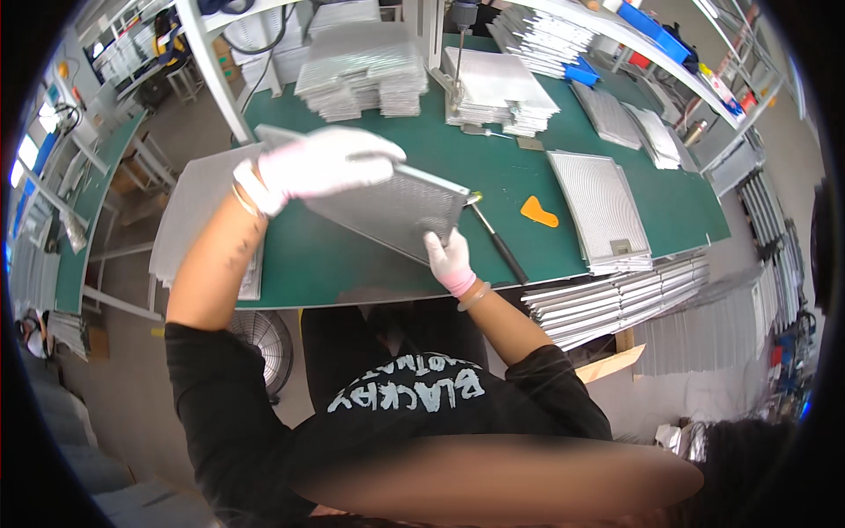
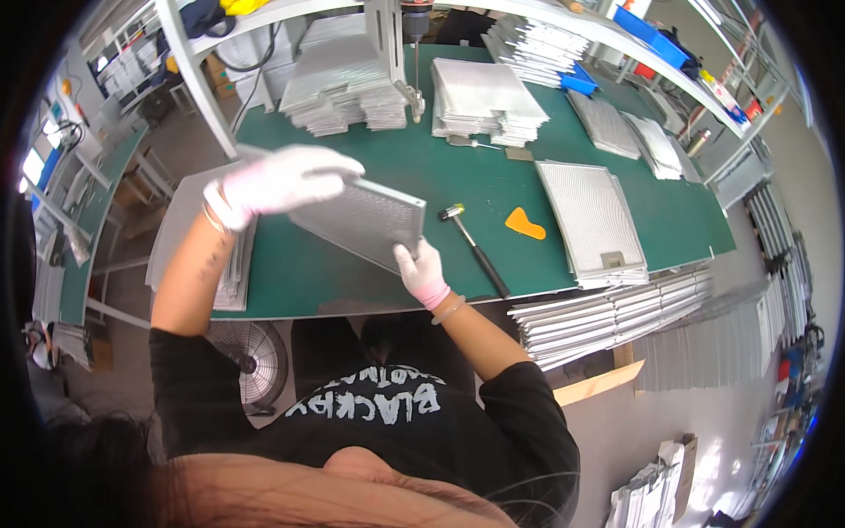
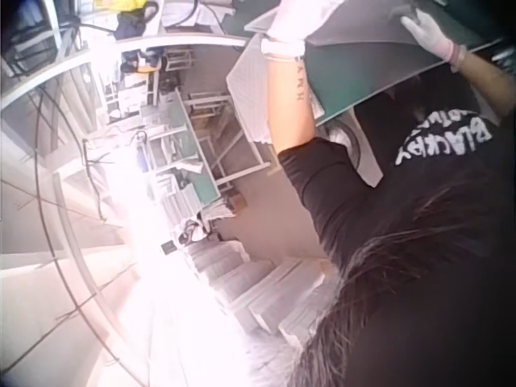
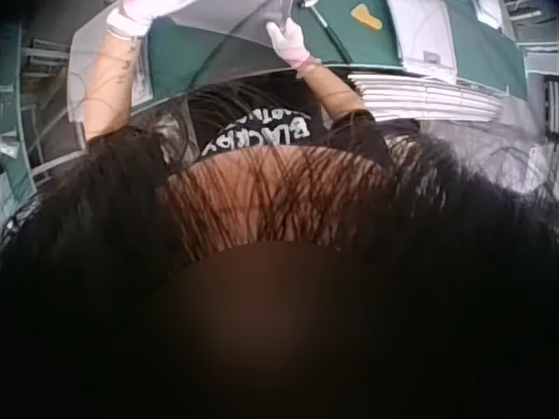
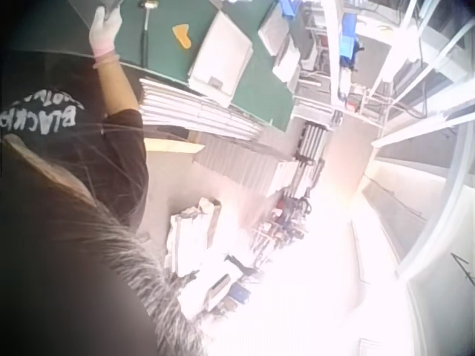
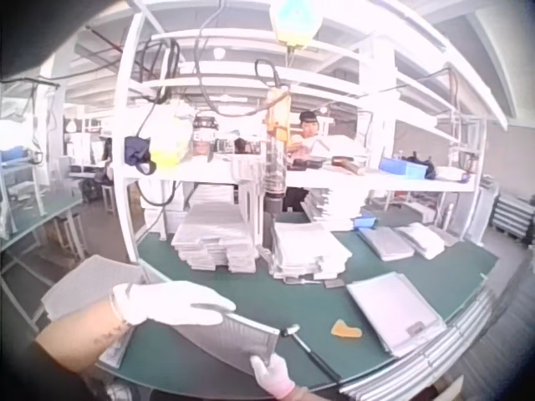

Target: Assemble metal frames onto mesh filter panels using an electric screwdriver and a rubber mallet.

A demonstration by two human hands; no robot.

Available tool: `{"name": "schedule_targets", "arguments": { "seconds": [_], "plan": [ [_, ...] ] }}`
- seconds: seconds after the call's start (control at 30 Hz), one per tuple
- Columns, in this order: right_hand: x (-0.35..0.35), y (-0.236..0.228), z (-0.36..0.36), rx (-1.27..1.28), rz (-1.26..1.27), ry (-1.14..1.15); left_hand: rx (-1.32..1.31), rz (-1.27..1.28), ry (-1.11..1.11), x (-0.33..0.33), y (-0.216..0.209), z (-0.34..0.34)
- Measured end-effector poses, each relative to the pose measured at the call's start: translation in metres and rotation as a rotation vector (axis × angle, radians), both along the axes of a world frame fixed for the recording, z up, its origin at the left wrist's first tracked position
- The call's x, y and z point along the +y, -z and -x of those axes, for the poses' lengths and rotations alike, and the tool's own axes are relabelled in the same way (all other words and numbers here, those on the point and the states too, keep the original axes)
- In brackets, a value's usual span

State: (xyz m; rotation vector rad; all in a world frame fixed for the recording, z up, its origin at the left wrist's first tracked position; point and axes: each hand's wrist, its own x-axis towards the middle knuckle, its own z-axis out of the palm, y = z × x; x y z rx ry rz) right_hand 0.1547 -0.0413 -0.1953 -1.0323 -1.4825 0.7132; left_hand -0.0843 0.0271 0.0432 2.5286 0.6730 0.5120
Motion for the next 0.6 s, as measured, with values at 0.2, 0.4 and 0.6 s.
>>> {"name": "schedule_targets", "arguments": {
  "seconds": [0.2,0.4,0.6],
  "plan": [
    [0.0,-0.049,-0.067,-0.943,-0.059,0.052,0.025,-0.595,-0.083,-0.014,0.024,-0.032],
    [-0.007,0.003,-0.129,-1.201,0.441,0.351,0.003,-0.595,0.032,-0.014,0.021,-0.069],
    [-0.055,-0.044,-0.098,0.416,0.44,0.033,0.016,-0.724,-0.076,-0.006,0.022,-0.082]
  ]
}}
